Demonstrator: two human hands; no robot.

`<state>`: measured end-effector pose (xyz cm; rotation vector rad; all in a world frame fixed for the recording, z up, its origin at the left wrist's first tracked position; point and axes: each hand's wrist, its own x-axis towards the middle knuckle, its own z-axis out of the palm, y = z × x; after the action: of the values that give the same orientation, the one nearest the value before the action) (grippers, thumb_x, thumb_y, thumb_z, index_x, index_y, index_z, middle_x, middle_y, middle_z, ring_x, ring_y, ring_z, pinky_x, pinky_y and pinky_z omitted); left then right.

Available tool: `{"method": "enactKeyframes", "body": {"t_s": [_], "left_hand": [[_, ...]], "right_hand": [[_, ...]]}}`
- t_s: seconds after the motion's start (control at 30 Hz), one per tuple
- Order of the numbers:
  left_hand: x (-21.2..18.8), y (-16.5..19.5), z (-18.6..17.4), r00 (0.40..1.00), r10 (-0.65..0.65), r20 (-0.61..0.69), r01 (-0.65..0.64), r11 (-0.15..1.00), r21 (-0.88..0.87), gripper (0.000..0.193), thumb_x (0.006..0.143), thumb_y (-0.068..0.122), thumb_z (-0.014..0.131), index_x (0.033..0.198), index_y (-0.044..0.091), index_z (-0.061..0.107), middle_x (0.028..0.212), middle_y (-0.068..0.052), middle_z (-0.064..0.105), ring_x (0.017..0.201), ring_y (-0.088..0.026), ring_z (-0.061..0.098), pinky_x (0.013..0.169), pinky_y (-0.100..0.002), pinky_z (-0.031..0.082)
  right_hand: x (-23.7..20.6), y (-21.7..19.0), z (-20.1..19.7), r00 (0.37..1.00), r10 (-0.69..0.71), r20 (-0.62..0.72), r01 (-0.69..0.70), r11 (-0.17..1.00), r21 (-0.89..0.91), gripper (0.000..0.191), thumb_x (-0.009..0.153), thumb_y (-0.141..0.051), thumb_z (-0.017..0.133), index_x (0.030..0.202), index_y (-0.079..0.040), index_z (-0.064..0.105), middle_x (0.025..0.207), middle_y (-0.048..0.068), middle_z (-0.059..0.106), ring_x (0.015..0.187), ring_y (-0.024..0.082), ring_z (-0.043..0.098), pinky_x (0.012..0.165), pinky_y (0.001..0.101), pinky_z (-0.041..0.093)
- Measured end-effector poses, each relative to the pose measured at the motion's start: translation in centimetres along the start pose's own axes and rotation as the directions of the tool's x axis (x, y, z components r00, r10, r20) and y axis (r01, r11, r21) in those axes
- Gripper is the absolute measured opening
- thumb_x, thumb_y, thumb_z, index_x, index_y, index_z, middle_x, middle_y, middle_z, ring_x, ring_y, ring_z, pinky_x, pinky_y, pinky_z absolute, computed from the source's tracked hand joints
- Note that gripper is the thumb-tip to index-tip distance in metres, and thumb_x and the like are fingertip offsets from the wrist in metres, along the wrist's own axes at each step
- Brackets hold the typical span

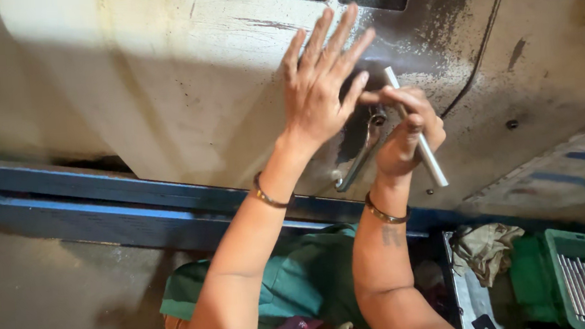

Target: The person sits on the floor and repeatedly polishes cylindrical metal rods using a cloth and a metal tool. They wipe the rods with a cloth, rub them against a metal surface, and place them back into a green plastic crate.

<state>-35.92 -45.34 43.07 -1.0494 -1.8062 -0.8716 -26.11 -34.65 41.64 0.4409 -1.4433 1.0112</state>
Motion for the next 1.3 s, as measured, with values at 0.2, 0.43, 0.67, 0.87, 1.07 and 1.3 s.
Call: {"method": "enactKeyframes", "body": {"t_s": [0.2, 0.43, 0.67, 0.87, 1.07, 1.3], "left_hand": [[-5.8, 2.5, -2.7, 0.987, -0.159, 0.034, 0.131, 0.651, -0.748, 0.042, 0.109, 0.019, 0.055, 0.15, 0.011, 0.056, 0.159, -0.005, 0.055, 0.152, -0.026, 0.046, 0.13, -0.039, 0.033], [-11.9, 4.6, -4.1, 0.902, -0.401, 0.163, 0.264, 0.211, -0.941, 0.039, 0.111, 0.03, 0.061, 0.139, 0.003, 0.064, 0.122, -0.011, 0.072, 0.11, -0.02, 0.067, 0.1, -0.031, 0.054], [-17.8, 3.9, -0.8, 0.788, -0.555, 0.268, 0.015, -0.417, -0.909, 0.027, 0.103, 0.02, 0.071, 0.123, 0.002, 0.067, 0.097, -0.014, 0.07, 0.08, -0.018, 0.066, 0.069, -0.029, 0.056], [-20.1, 1.4, 0.4, 0.799, -0.444, 0.406, -0.222, -0.845, -0.487, 0.022, 0.103, 0.016, 0.067, 0.122, 0.007, 0.067, 0.097, -0.014, 0.067, 0.08, -0.016, 0.065, 0.069, -0.022, 0.057], [-19.8, 1.3, 0.6, 0.825, -0.379, 0.419, -0.311, -0.924, -0.222, 0.021, 0.106, 0.02, 0.063, 0.12, 0.007, 0.069, 0.095, -0.01, 0.063, 0.082, -0.014, 0.062, 0.071, -0.02, 0.057], [-19.4, 1.7, 0.5, 0.827, -0.348, 0.441, -0.34, -0.935, -0.1, 0.022, 0.105, 0.02, 0.063, 0.12, 0.006, 0.071, 0.094, -0.009, 0.061, 0.082, -0.014, 0.062, 0.072, -0.021, 0.058]], "right_hand": [[-1.1, -0.8, -1.0, 0.88, 0.463, 0.105, -0.426, 0.673, 0.605, 0.063, 0.108, -0.057, 0.046, 0.107, 0.003, 0.067, 0.073, 0.016, 0.063, 0.052, 0.021, 0.056, 0.055, 0.0302, 0.046], [-0.3, -1.1, -2.6, 0.59, 0.435, 0.68, -0.807, 0.353, 0.474, 0.072, 0.113, -0.06, 0.038, 0.095, 0.003, 0.068, 0.049, 0.004, 0.049, 0.039, 0.008, 0.04, 0.045, 0.0231, 0.033], [-0.7, -1.9, 0.1, 0.377, 0.545, 0.749, -0.905, 0.389, 0.172, 0.054, 0.107, -0.049, 0.061, 0.105, 0.005, 0.064, 0.065, 0.002, 0.051, 0.047, 0.004, 0.037, 0.044, 0.0208, 0.026], [-0.2, -2.4, 0.1, 0.406, 0.571, 0.714, -0.904, 0.368, 0.219, 0.064, 0.102, -0.06, 0.057, 0.114, 0.003, 0.062, 0.064, 0.005, 0.058, 0.051, 0.009, 0.053, 0.044, 0.0202, 0.033], [-0.2, -1.9, 0.1, 0.419, 0.512, 0.75, -0.908, 0.224, 0.354, 0.078, 0.101, -0.07, 0.042, 0.11, 0.005, 0.063, 0.069, 0.016, 0.064, 0.056, 0.019, 0.062, 0.046, 0.0265, 0.045], [-0.2, -1.2, -0.3, 0.421, 0.521, 0.743, -0.906, 0.206, 0.369, 0.062, 0.113, -0.051, 0.044, 0.107, 0.008, 0.064, 0.065, 0.02, 0.062, 0.049, 0.022, 0.058, 0.046, 0.0299, 0.046]]}}
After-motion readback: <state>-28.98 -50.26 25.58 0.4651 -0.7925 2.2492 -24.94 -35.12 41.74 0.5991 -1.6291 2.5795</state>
